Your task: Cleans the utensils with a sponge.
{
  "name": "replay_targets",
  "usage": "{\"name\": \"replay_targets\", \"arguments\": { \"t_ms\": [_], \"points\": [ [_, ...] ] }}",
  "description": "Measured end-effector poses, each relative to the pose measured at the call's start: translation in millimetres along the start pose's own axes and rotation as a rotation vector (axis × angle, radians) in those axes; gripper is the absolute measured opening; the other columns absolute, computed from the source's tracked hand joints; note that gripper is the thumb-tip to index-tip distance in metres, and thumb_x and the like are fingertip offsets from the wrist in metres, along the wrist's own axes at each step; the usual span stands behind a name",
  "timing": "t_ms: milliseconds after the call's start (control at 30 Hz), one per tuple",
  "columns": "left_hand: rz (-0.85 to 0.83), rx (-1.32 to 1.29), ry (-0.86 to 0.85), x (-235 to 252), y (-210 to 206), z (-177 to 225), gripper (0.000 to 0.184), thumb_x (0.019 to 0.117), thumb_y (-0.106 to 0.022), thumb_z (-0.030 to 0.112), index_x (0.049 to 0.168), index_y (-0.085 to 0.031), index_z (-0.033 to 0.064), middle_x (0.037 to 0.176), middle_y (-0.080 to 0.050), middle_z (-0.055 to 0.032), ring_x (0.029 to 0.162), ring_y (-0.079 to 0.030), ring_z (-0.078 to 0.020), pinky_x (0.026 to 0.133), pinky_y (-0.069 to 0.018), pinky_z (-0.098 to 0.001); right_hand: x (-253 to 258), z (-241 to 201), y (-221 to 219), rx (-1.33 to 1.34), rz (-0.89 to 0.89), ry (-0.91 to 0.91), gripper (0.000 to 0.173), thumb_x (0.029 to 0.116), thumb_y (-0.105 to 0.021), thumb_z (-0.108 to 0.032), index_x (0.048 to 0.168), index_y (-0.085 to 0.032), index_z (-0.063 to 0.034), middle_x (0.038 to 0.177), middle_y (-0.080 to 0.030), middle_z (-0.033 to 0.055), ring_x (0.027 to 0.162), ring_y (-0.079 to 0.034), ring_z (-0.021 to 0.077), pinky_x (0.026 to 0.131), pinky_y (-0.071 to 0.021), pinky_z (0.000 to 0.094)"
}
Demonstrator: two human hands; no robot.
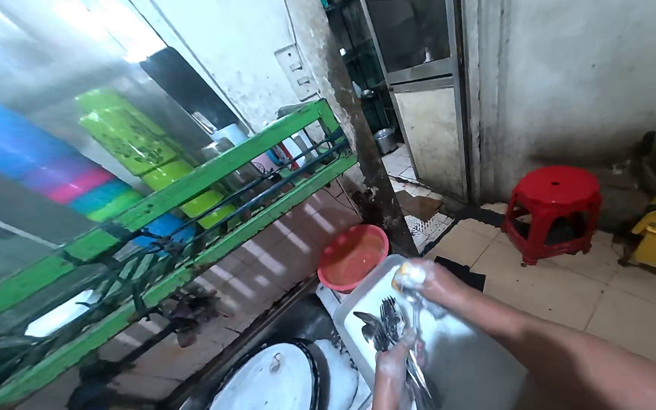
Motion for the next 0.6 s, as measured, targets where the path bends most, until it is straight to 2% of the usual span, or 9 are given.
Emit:
{"name": "replay_targets", "arguments": {
  "t_ms": [133, 200, 267, 300, 400, 467, 500, 567, 600],
  "points": [
    [0.045, 0.080, 0.003, 6, 5, -5, 0.014, 0.1044, -0.055, 0.006, 0.104, -0.058, -0.0070, 0.071, -0.061, -0.0099, 0.054, -0.058, -0.0128, 0.052, -0.0528, -0.0246, 9, 19, 46, 0.206, 0.391, -0.079, 0.032, 0.0984, -0.068, -0.021, 0.121, -0.068, 0.0015, 0.119, -0.069, 0.0211, 0.112, -0.066, 0.0316, 0.101, -0.0502, 0.0516],
    [0.080, 0.077, 0.009, 7, 3, -6, 0.012, 0.1046, -0.054, 0.005, 0.104, -0.057, -0.0062, 0.069, -0.058, -0.0078, 0.051, -0.055, -0.0102, 0.048, -0.0506, -0.0217, -2, 27, 28, 0.300, 0.377, -0.214, 0.040, 0.0988, -0.069, -0.020, 0.131, -0.063, 0.0018, 0.126, -0.067, 0.0219, 0.118, -0.064, 0.0323, 0.105, -0.0484, 0.0513],
    [0.136, 0.105, -0.001, 6, 5, -5, 0.013, 0.1037, -0.056, 0.006, 0.101, -0.059, -0.0062, 0.066, -0.058, -0.0070, 0.050, -0.055, -0.0099, 0.048, -0.0499, -0.0218, -21, 32, -18, 0.305, 0.213, -0.318, 0.048, 0.1007, -0.066, -0.026, 0.139, -0.055, 0.0015, 0.124, -0.065, 0.0243, 0.114, -0.064, 0.0350, 0.101, -0.0504, 0.0536],
    [0.171, 0.137, -0.007, 5, 8, -4, 0.016, 0.1027, -0.059, 0.008, 0.094, -0.061, -0.0054, 0.063, -0.058, -0.0072, 0.049, -0.055, -0.0111, 0.049, -0.0497, -0.0238, -29, 31, -39, 0.299, 0.102, -0.338, 0.049, 0.1006, -0.065, -0.028, 0.138, -0.055, 0.0022, 0.125, -0.065, 0.0239, 0.116, -0.064, 0.0333, 0.103, -0.0491, 0.0507],
    [0.119, 0.071, -0.050, 6, 8, -1, 0.027, 0.1074, -0.051, 0.014, 0.091, -0.062, -0.0042, 0.065, -0.059, -0.0070, 0.051, -0.056, -0.0110, 0.049, -0.0500, -0.0235, -38, 20, -40, 0.179, -0.064, -0.315, 0.043, 0.1040, -0.059, -0.023, 0.137, -0.056, 0.0048, 0.131, -0.062, 0.0256, 0.123, -0.060, 0.0336, 0.109, -0.0448, 0.0484],
    [0.055, -0.055, -0.103, 10, 10, 3, 0.030, 0.1086, -0.044, 0.014, 0.097, -0.065, -0.0044, 0.076, -0.066, -0.0095, 0.058, -0.060, -0.0123, 0.053, -0.0525, -0.0249, -34, 16, -20, -0.007, -0.201, -0.346, 0.038, 0.1051, -0.058, -0.021, 0.132, -0.059, 0.0061, 0.128, -0.063, 0.0273, 0.121, -0.060, 0.0372, 0.107, -0.0447, 0.0525],
    [0.044, -0.093, -0.121, 13, 11, 6, 0.029, 0.1078, -0.044, 0.012, 0.101, -0.066, -0.0051, 0.084, -0.069, -0.0119, 0.066, -0.065, -0.0153, 0.059, -0.0554, -0.0280, -32, 19, -15, -0.112, -0.325, -0.380, 0.037, 0.1051, -0.058, -0.020, 0.130, -0.061, 0.0076, 0.127, -0.062, 0.0290, 0.121, -0.060, 0.0395, 0.106, -0.0437, 0.0552],
    [-0.028, -0.141, -0.107, 14, 6, 8, 0.025, 0.1065, -0.044, 0.011, 0.110, -0.065, -0.0042, 0.116, -0.071, -0.0155, 0.095, -0.070, -0.0204, 0.076, -0.0580, -0.0335, -36, 24, -25, -0.254, -0.567, -0.372, 0.036, 0.1028, -0.061, -0.020, 0.126, -0.063, 0.0083, 0.125, -0.063, 0.0310, 0.118, -0.060, 0.0435, 0.102, -0.0434, 0.0612],
    [-0.069, -0.147, -0.095, 13, 2, 7, 0.024, 0.1050, -0.045, 0.009, 0.113, -0.063, -0.0046, 0.119, -0.070, -0.0159, 0.098, -0.070, -0.0208, 0.080, -0.0585, -0.0351, -40, 21, -38, -0.272, -0.660, -0.306, 0.037, 0.1009, -0.063, -0.018, 0.127, -0.062, 0.0080, 0.125, -0.063, 0.0321, 0.119, -0.060, 0.0458, 0.101, -0.0434, 0.0643]
  ]
}}
Point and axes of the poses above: each hand's wrist, its own x-axis towards the middle knuckle, its own y-axis out of the back of the hand, z = x × y, the point moved 8 cm from there along x, towards the middle knuckle
